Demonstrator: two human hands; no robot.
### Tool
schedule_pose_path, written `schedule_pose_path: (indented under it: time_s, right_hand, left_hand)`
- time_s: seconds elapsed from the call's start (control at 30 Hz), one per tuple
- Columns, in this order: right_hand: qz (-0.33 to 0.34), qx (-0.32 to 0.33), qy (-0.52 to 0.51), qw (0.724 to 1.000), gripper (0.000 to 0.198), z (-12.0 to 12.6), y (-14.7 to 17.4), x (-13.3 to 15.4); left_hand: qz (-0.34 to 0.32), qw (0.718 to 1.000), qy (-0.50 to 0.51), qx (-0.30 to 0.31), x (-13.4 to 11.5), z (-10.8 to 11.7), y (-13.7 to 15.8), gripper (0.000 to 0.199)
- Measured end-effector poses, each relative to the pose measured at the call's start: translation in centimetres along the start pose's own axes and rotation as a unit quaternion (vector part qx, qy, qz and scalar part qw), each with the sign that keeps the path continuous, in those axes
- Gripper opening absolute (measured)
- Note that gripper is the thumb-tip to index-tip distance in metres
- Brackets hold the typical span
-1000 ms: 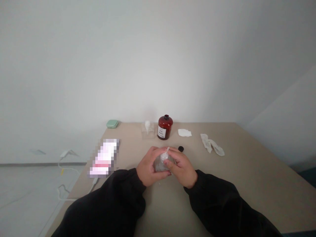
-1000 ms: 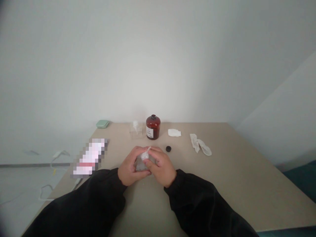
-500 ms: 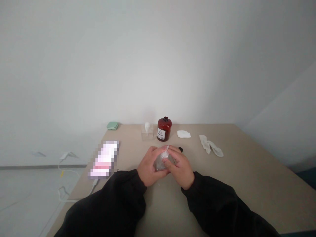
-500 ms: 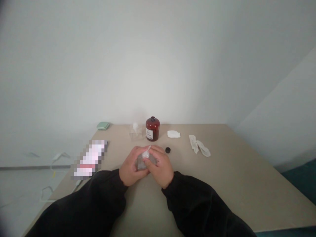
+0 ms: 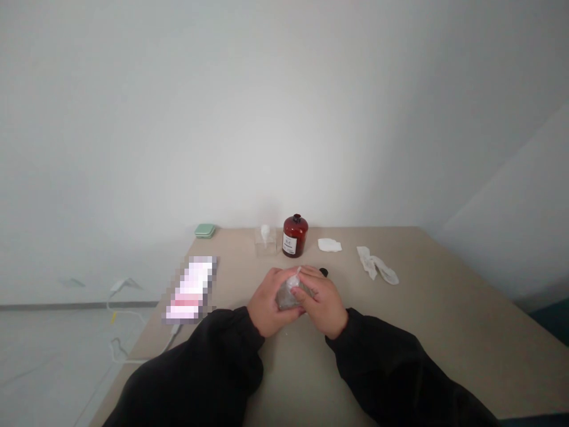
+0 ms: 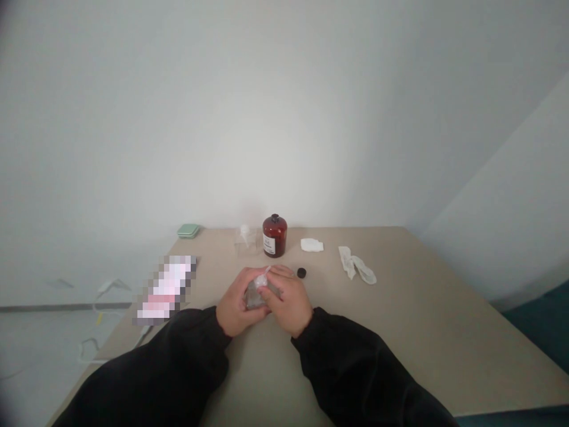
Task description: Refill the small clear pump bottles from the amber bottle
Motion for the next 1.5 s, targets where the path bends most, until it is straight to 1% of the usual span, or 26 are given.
schedule_pose_path:
  time_s: [0.1,0.2,0.37,0.5,0.63,0.73,0.8,0.87,0.9,0.93,0.97,1.0,1.07,1.13,1.17,1.2,1.27,1.37,1.5]
  right_hand:
    - [-0.007,-0.016,0.039,0.999,0.023,0.0,0.2,0.0]
    - [-0.007,-0.030,0.056,0.998,0.019,0.1,0.4,0.1]
    - [0.002,-0.036,0.047,0.998,0.017,0.4,0.8,0.5]
    - [0.015,-0.048,0.037,0.998,0.016,0.7,1.0,0.9]
    - [0.013,-0.053,0.025,0.998,0.015,0.9,1.1,1.0]
    - [0.017,-0.040,0.021,0.999,0.020,0.5,1.2,1.1]
    - [0.029,-0.026,0.028,0.999,0.032,0.1,1.3,1.4]
    - [0.038,-0.008,0.043,0.998,0.047,-0.4,1.5,1.7]
    - [0.040,-0.001,0.052,0.998,0.055,-0.6,1.6,1.9]
    - [0.039,0.005,0.061,0.997,0.063,-0.8,1.7,2.0]
    - [0.036,0.010,0.070,0.997,0.069,-0.9,1.7,2.0]
    - [0.034,0.015,0.078,0.996,0.074,-1.0,1.8,2.1]
    - [0.029,0.028,0.087,0.995,0.080,-1.2,1.9,2.0]
    - [0.025,0.045,0.091,0.995,0.078,-1.4,1.9,2.0]
    - [0.025,0.054,0.092,0.994,0.075,-1.5,1.9,1.9]
    - [0.026,0.063,0.091,0.993,0.071,-1.6,1.9,1.9]
    - [0.032,0.079,0.086,0.993,0.064,-1.8,1.8,2.0]
    - [0.041,0.101,0.076,0.991,0.058,-2.2,1.8,2.0]
    - [0.043,0.130,0.083,0.987,0.057,-2.7,2.0,1.9]
  left_hand:
    - [0.001,1.000,-0.011,-0.004,-0.3,-0.1,0.0,0.070]
    - [-0.001,1.000,-0.016,-0.005,-0.5,-0.1,0.0,0.069]
    - [-0.010,1.000,-0.002,0.008,-0.8,-0.2,0.1,0.071]
    - [-0.024,1.000,0.005,0.013,-1.0,-0.3,0.2,0.068]
    - [-0.027,0.999,0.002,0.019,-1.0,-0.4,0.3,0.068]
    - [-0.019,1.000,0.005,0.020,-0.9,-0.1,0.5,0.066]
    - [-0.014,1.000,0.007,0.024,-1.0,0.4,0.8,0.063]
    - [-0.006,0.999,-0.005,0.031,-1.2,1.3,1.2,0.060]
    - [-0.002,0.999,-0.016,0.038,-1.3,1.9,1.5,0.062]
    - [0.001,0.999,-0.036,0.030,-1.5,2.9,1.8,0.064]
    - [0.003,0.998,-0.065,0.015,-1.7,4.0,2.1,0.066]
    - [0.013,0.995,-0.098,-0.015,-1.9,5.5,2.3,0.069]
    - [0.038,0.989,-0.134,-0.056,-2.0,8.4,2.6,0.081]
    - [0.094,0.986,-0.101,-0.091,-1.4,11.2,2.5,0.090]
    - [0.132,0.984,-0.076,-0.090,-0.8,12.2,2.3,0.093]
    - [0.154,0.982,-0.059,-0.092,-0.3,13.1,1.9,0.094]
    - [0.173,0.978,-0.051,-0.106,0.4,15.0,0.8,0.094]
    - [0.195,0.966,-0.126,-0.114,1.6,17.0,-1.3,0.094]
    - [0.208,0.953,-0.203,-0.088,3.5,17.8,-4.1,0.098]
Point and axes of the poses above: each hand's wrist, its own y-axis away from the middle knuckle, its own z-axis out of the back of the hand, x = y × z, the point moved 8 cm from there along -y, towards the middle knuckle, and after that the axes turned 15 degrees about y, right-handed, at the moved point
